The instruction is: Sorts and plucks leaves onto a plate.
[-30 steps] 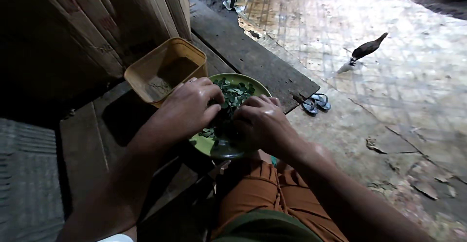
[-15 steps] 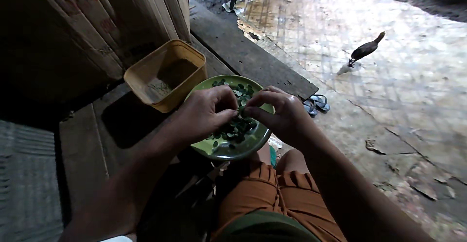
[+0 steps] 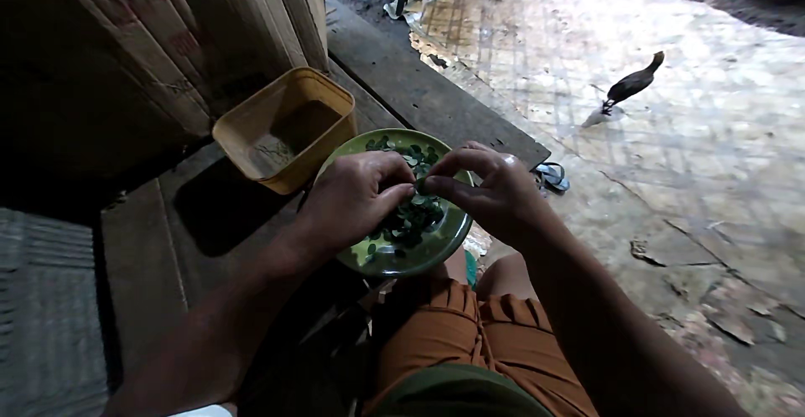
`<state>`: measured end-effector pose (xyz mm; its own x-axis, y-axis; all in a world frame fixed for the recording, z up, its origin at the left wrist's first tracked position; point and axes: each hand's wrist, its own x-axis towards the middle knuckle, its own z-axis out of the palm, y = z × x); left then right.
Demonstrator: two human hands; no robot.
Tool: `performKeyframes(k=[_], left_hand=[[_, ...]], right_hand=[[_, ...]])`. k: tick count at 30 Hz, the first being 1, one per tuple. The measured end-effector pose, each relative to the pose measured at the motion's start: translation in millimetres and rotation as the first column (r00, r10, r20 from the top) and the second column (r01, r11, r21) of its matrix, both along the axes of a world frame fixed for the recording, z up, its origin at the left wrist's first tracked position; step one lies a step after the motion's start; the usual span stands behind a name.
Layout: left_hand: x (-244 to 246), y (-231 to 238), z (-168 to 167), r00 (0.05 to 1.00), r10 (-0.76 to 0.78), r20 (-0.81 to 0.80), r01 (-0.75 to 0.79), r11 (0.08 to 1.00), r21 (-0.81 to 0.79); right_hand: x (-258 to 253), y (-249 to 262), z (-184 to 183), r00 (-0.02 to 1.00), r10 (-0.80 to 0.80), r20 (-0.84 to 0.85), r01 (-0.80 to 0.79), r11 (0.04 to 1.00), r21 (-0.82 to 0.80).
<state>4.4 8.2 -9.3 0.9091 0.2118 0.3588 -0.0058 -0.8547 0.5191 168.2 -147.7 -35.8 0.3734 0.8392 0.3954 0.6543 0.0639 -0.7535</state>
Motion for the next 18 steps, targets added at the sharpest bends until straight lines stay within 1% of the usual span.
performKeyframes(k=[2, 6, 8, 10, 12, 15, 16, 18], left_hand=[[-0.1, 0.1, -2.0, 1.000, 0.029, 0.003, -0.029, 0.999, 0.038], [-1.7, 4.6, 2.8, 0.997, 0.077, 0.030, -0.079, 0.995, 0.056], [-4.6, 13.3, 9.1, 0.988, 0.147, 0.038, -0.150, 0.984, 0.097], [-8.8, 27.6, 17.4, 0.968, 0.247, 0.053, -0.253, 0.951, 0.178], [-13.9, 45.5, 24.7, 0.927, 0.369, 0.071, -0.375, 0.895, 0.244], [-21.1, 69.0, 30.2, 0.844, 0.533, 0.063, -0.526, 0.798, 0.293], [-22.7, 74.0, 30.9, 0.826, 0.562, 0.046, -0.548, 0.780, 0.300], [-24.3, 77.8, 31.9, 0.820, 0.571, 0.023, -0.549, 0.776, 0.309]], right_hand=[[-0.1, 0.8, 0.3, 1.000, 0.010, -0.005, -0.010, 1.000, -0.003], [1.9, 2.5, -0.7, 1.000, 0.004, 0.006, -0.004, 1.000, -0.018], [3.5, 5.0, -2.0, 0.998, -0.016, 0.058, 0.019, 0.999, -0.039], [4.6, 8.0, -5.2, 0.991, -0.006, 0.131, 0.013, 0.998, -0.059], [4.7, 9.8, -4.4, 0.980, 0.043, 0.196, -0.016, 0.991, -0.134], [0.1, 15.2, 2.3, 0.958, 0.128, 0.255, -0.062, 0.966, -0.252], [-2.7, 18.6, 5.6, 0.948, 0.159, 0.275, -0.070, 0.950, -0.305], [-6.3, 26.9, 7.4, 0.919, 0.209, 0.335, -0.071, 0.922, -0.381]])
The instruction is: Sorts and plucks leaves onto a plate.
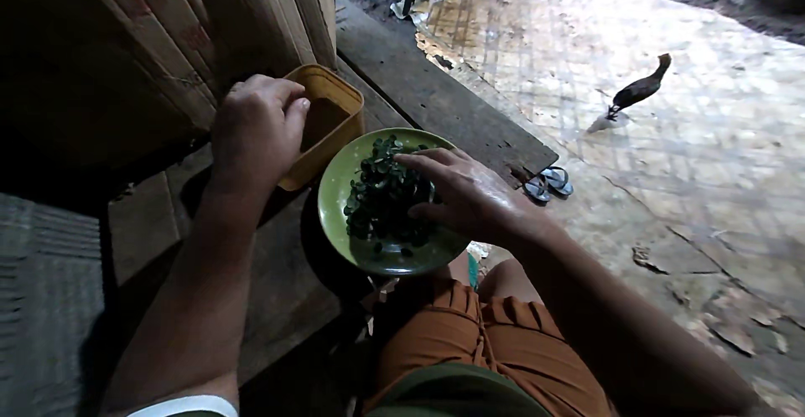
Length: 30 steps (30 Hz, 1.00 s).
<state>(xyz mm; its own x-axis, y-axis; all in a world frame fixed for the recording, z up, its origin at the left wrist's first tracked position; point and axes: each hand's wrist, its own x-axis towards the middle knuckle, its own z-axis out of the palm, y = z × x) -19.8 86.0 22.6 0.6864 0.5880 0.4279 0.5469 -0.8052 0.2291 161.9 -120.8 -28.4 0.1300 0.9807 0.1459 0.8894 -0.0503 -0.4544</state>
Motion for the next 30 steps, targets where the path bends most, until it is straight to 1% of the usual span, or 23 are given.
performKeyframes(k=[2, 4, 5, 7, 9, 10, 13, 16, 20, 22, 25, 27, 28, 30], left_hand=[[1.5, -2.7, 0.4, 0.999, -0.034, -0.007, 0.034, 0.999, -0.013], [3.0, -7.6, 1.9, 0.996, -0.089, -0.005, 0.088, 0.995, -0.054], [2.9, -9.0, 2.8, 0.993, -0.114, -0.001, 0.114, 0.991, -0.074], [2.1, -11.3, 4.4, 0.990, -0.138, 0.006, 0.138, 0.984, -0.114], [1.8, -13.7, 5.1, 0.987, -0.159, 0.013, 0.160, 0.977, -0.141], [2.0, -14.9, 5.3, 0.984, -0.179, 0.017, 0.180, 0.972, -0.154], [2.3, -19.7, 5.1, 0.966, -0.258, 0.019, 0.257, 0.948, -0.186], [3.2, -25.7, 3.8, 0.952, -0.307, 0.012, 0.302, 0.927, -0.222], [8.1, -34.4, 0.1, 0.948, -0.315, -0.041, 0.292, 0.915, -0.278], [11.0, -35.7, -5.0, 0.928, -0.362, -0.086, 0.325, 0.901, -0.289], [15.8, -36.2, -16.6, 0.864, -0.489, -0.123, 0.434, 0.845, -0.312], [19.4, -38.2, -23.9, 0.802, -0.576, -0.160, 0.493, 0.788, -0.369], [21.1, -39.8, -27.5, 0.778, -0.600, -0.188, 0.497, 0.769, -0.401], [24.9, -45.9, -32.9, 0.757, -0.605, -0.248, 0.461, 0.762, -0.454]], right_hand=[[1.1, 8.3, -3.4, 0.998, 0.028, 0.051, -0.027, 0.999, -0.017], [4.7, 14.6, -0.2, 1.000, 0.019, 0.013, -0.019, 1.000, -0.003], [7.7, 17.2, 4.3, 0.999, 0.015, -0.032, -0.015, 1.000, 0.011], [13.7, 19.0, 13.8, 0.996, 0.021, -0.082, -0.014, 0.997, 0.079], [18.8, 18.1, 23.3, 0.991, 0.074, -0.108, -0.054, 0.983, 0.177], [19.4, 17.7, 29.5, 0.989, 0.080, -0.121, -0.056, 0.980, 0.190], [17.2, 15.3, 48.4, 0.988, 0.069, -0.140, -0.053, 0.992, 0.113], [15.1, 10.7, 53.7, 0.981, 0.106, -0.160, -0.094, 0.992, 0.082], [15.8, 2.2, 53.0, 0.984, 0.112, -0.136, -0.099, 0.990, 0.100], [18.3, -2.0, 49.4, 0.984, 0.101, -0.149, -0.080, 0.987, 0.143], [21.9, -9.9, 41.9, 0.979, 0.041, -0.201, -0.005, 0.984, 0.178], [22.5, -16.3, 34.7, 0.974, -0.020, -0.224, 0.062, 0.982, 0.181], [22.3, -19.4, 29.7, 0.973, -0.047, -0.228, 0.090, 0.979, 0.182], [20.1, -25.7, 19.9, 0.971, -0.087, -0.221, 0.131, 0.972, 0.194]])
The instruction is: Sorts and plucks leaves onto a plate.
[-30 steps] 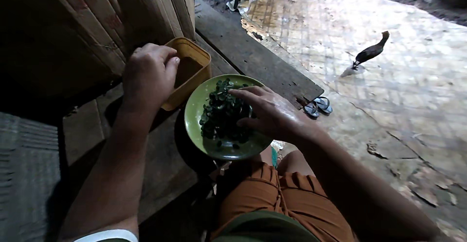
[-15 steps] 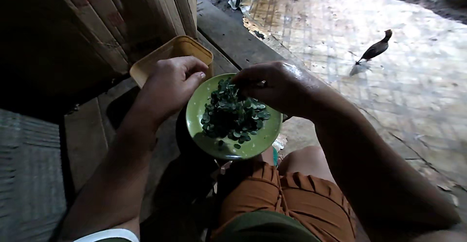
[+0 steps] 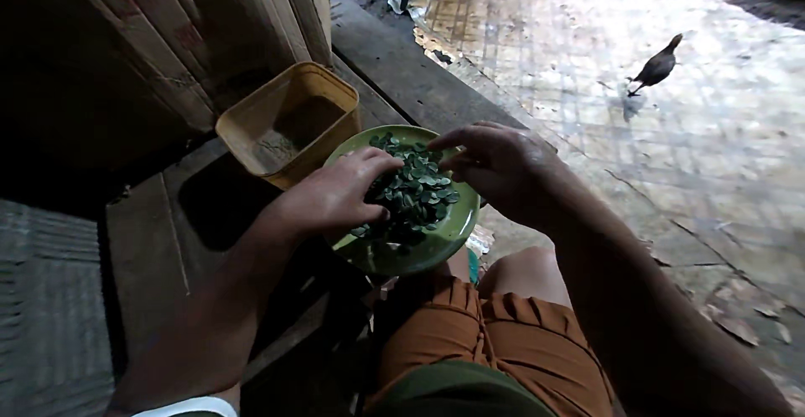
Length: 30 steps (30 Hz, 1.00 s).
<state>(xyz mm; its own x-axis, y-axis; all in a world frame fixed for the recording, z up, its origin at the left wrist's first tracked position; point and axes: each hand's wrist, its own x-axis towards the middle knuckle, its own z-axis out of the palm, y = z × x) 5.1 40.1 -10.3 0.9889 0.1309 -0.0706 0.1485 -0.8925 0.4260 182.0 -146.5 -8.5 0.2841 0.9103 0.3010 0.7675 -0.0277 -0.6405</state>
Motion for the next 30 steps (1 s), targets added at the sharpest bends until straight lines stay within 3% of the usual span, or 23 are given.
performKeyframes(k=[3, 11, 16, 22, 27, 30], left_hand=[[1.0, -4.6, 2.7, 0.997, 0.038, -0.073, -0.037, 0.999, 0.023], [-6.9, -6.6, 13.4, 0.997, 0.068, -0.045, -0.057, 0.977, 0.203], [-4.5, 3.3, 2.8, 0.981, 0.024, 0.190, -0.062, 0.979, 0.196], [-11.1, 5.3, 21.1, 0.927, 0.150, 0.342, -0.157, 0.988, -0.006], [-9.2, 0.5, 26.1, 0.903, 0.305, 0.301, -0.194, 0.917, -0.348], [-8.3, 4.8, 22.3, 0.910, 0.308, 0.279, -0.176, 0.894, -0.411]], right_hand=[[-2.6, -7.4, -11.8, 0.999, -0.045, 0.000, 0.045, 0.999, 0.013], [-1.5, -14.3, -34.5, 0.994, -0.108, -0.017, 0.110, 0.986, 0.129], [-3.0, -14.6, -40.2, 0.990, -0.142, -0.004, 0.141, 0.980, 0.142], [-5.1, -12.5, -39.2, 0.989, -0.136, -0.065, 0.146, 0.972, 0.183], [-14.7, -4.2, -38.2, 0.983, -0.086, -0.160, 0.120, 0.969, 0.217], [-16.6, 0.9, -36.9, 0.985, -0.061, -0.163, 0.098, 0.969, 0.229]])
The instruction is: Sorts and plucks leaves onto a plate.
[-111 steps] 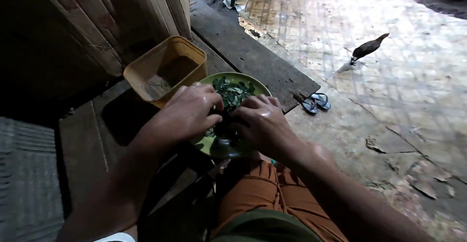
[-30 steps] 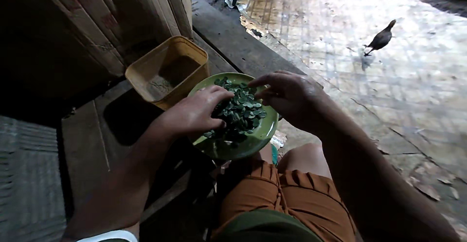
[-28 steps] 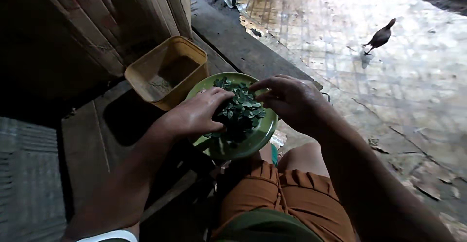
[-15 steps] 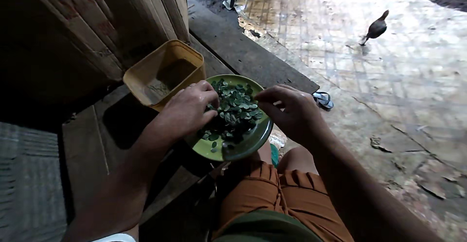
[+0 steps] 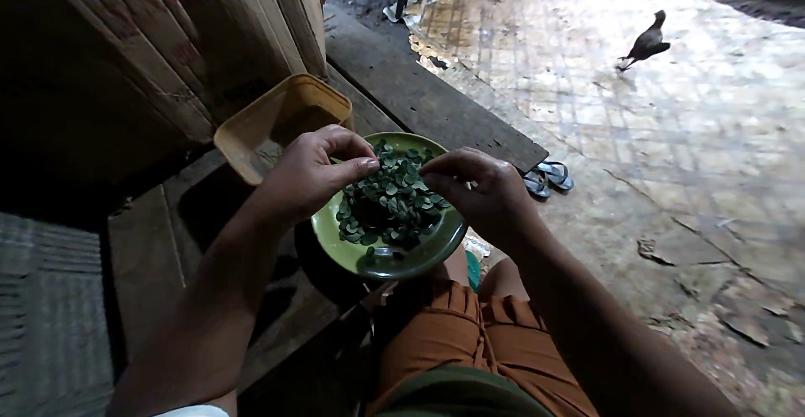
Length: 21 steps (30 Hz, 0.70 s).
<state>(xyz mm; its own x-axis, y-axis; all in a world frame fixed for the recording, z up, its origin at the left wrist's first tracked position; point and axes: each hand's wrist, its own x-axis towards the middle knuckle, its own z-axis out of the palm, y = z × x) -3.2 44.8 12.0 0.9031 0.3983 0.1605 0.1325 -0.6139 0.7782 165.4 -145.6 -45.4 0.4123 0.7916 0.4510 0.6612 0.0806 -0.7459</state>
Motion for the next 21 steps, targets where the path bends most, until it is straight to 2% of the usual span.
performKeyframes(k=[3, 5, 8, 11, 13, 14, 18, 21], left_hand=[[-0.9, 6.2, -6.2, 0.998, -0.002, -0.067, 0.014, 0.983, 0.182], [0.1, 6.8, -8.8, 0.980, -0.052, -0.190, 0.107, 0.950, 0.292], [7.9, -6.9, -11.9, 0.903, -0.053, -0.426, 0.185, 0.944, 0.274], [15.1, -17.6, -21.7, 0.852, 0.021, -0.524, 0.180, 0.927, 0.330], [17.1, -20.2, -22.7, 0.852, 0.039, -0.522, 0.172, 0.921, 0.350], [17.8, -20.3, -23.9, 0.863, 0.034, -0.504, 0.167, 0.922, 0.349], [15.3, -11.1, -26.6, 0.937, 0.015, -0.349, 0.121, 0.923, 0.365], [8.0, -2.8, -15.0, 0.976, 0.038, -0.214, 0.049, 0.920, 0.389]], right_hand=[[3.8, 4.3, -1.3, 0.997, 0.028, 0.071, -0.025, 0.999, -0.042], [8.9, 9.9, -4.4, 0.985, 0.058, 0.161, -0.042, 0.994, -0.096], [9.4, 23.6, 3.9, 0.968, 0.124, 0.220, -0.056, 0.955, -0.293], [1.9, 38.9, 20.9, 0.959, 0.191, 0.211, -0.062, 0.863, -0.501], [-1.6, 47.4, 28.5, 0.954, 0.228, 0.194, -0.068, 0.797, -0.600], [-1.1, 50.6, 27.1, 0.953, 0.231, 0.193, -0.071, 0.795, -0.603], [5.9, 52.9, 28.3, 0.958, 0.235, 0.165, -0.117, 0.844, -0.523], [18.4, 46.1, 31.7, 0.966, 0.217, 0.141, -0.143, 0.903, -0.405]])
